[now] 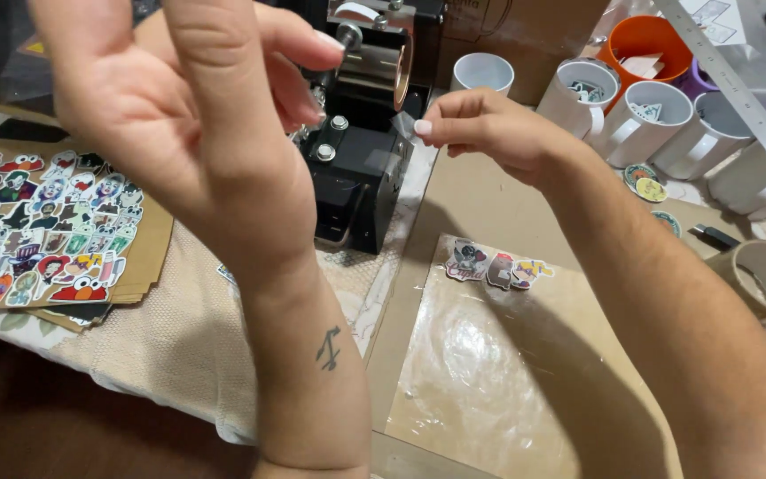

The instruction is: Arranging stickers on a sheet, securing them with tape, and cutting them with scissors.

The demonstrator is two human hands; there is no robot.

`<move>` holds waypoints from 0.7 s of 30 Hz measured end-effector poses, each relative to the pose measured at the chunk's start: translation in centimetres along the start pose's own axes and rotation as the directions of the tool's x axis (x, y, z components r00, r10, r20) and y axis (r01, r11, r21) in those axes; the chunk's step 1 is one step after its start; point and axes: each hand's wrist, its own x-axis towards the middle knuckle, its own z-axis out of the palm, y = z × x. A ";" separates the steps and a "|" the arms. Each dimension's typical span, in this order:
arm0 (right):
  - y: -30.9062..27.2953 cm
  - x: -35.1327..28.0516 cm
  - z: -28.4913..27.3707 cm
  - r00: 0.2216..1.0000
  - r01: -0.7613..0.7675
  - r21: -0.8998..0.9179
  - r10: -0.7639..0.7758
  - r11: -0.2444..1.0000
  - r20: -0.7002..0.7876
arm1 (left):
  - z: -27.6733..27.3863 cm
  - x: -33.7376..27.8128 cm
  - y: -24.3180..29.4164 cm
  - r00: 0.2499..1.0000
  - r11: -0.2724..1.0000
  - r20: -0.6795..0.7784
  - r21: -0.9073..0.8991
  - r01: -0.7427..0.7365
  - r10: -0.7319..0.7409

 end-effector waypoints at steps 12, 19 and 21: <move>1.2 4.2 0.3 0.988 -0.150 -0.271 0.154 0.951 -0.007 | 0.6 0.0 0.5 0.988 0.978 0.063 -0.145 0.149 -0.141; 0.3 3.7 0.8 0.958 -0.287 -0.333 0.276 0.898 -0.082 | 1.0 0.4 0.6 0.966 0.937 0.111 -0.238 0.255 -0.235; 0.2 3.3 0.9 0.949 -0.315 -0.347 0.298 0.883 -0.103 | 1.1 0.4 0.9 0.960 0.926 0.122 -0.258 0.275 -0.252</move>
